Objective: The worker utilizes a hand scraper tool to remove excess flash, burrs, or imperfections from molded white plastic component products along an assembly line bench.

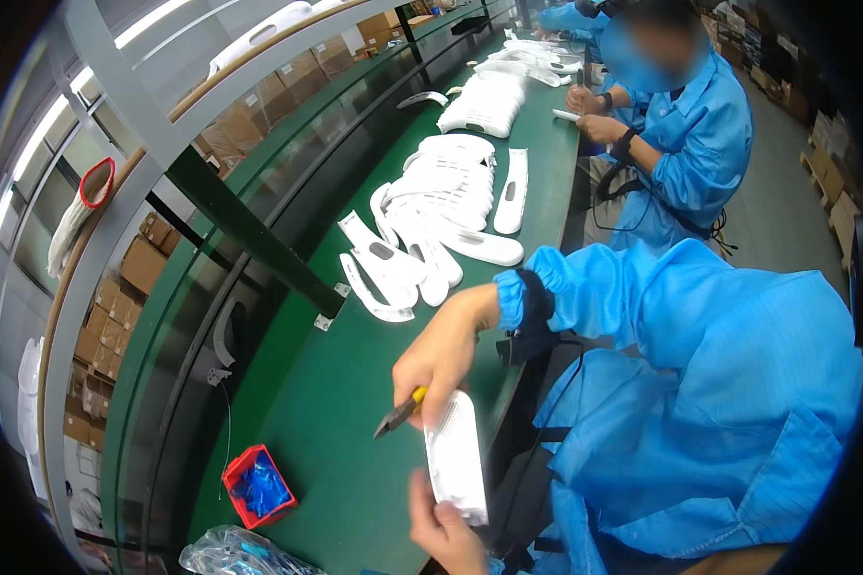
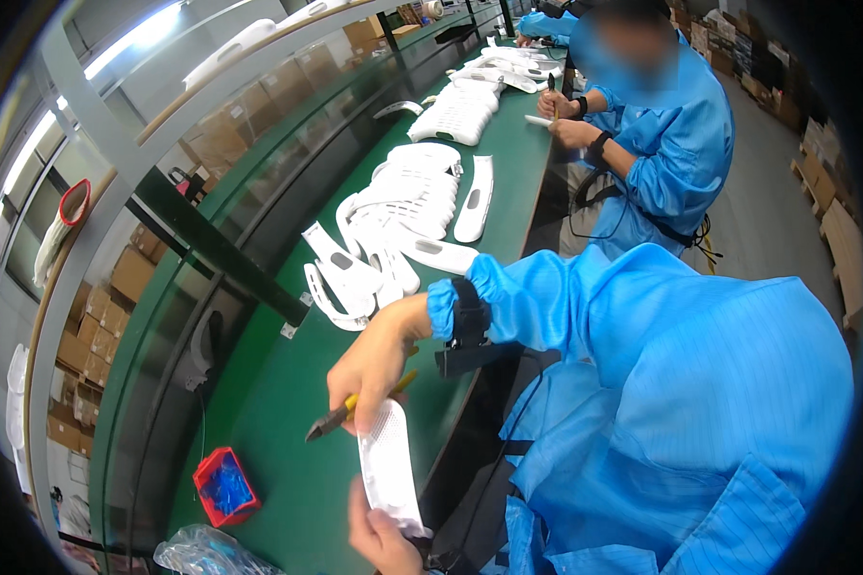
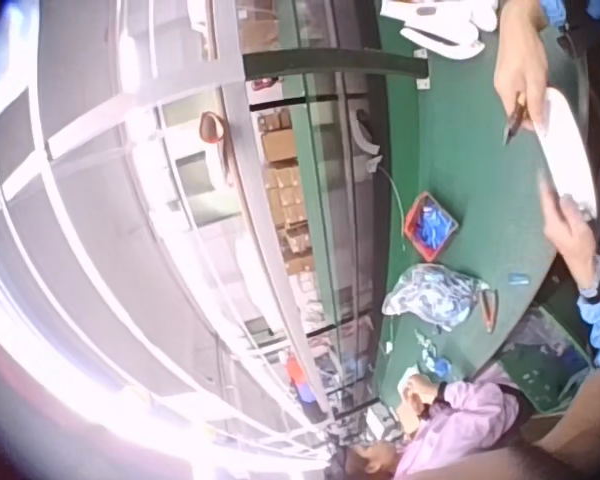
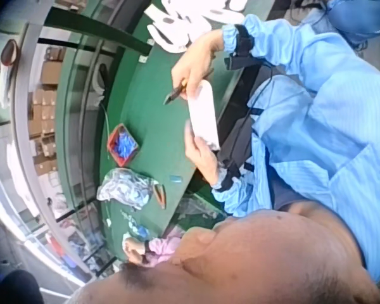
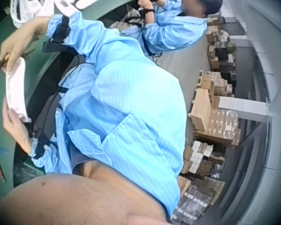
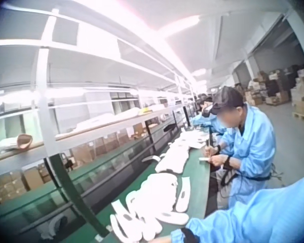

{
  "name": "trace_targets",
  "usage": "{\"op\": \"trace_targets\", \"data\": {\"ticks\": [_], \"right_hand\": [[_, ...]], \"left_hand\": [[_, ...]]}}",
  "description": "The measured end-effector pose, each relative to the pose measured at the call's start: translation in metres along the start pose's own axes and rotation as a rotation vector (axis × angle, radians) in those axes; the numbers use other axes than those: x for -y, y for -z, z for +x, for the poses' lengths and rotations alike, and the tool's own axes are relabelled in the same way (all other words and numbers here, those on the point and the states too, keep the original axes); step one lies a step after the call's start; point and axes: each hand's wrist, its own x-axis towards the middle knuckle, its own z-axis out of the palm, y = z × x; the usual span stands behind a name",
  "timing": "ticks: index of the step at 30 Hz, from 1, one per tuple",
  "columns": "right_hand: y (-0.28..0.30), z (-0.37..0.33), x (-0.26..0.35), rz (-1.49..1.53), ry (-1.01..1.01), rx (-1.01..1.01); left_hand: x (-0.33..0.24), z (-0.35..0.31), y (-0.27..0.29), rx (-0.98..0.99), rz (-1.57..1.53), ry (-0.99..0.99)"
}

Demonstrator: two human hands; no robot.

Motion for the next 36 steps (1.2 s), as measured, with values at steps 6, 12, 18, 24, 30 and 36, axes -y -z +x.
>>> {"op": "trace_targets", "data": {"ticks": [6,12,18,24,30,36], "right_hand": [[-0.024,0.030,-0.034,-0.049,0.147,-0.173],[-0.041,0.040,-0.036,-0.046,0.002,-0.737],[-0.051,0.028,-0.053,0.232,0.110,-0.837],[-0.092,0.023,-0.014,0.418,0.071,-0.847],[-0.121,0.040,-0.010,0.362,0.018,-0.795],[-0.122,0.052,-0.015,0.327,0.047,-0.809]], "left_hand": [[0.049,-0.012,-0.052,0.468,-0.904,0.324],[0.065,-0.030,-0.091,0.197,-1.162,0.301],[0.070,-0.014,-0.107,0.230,-1.267,0.331],[0.068,-0.017,-0.113,0.153,-1.254,0.317],[0.063,-0.019,-0.113,0.085,-1.259,0.374],[0.069,-0.017,-0.116,0.093,-1.300,0.325]]}}
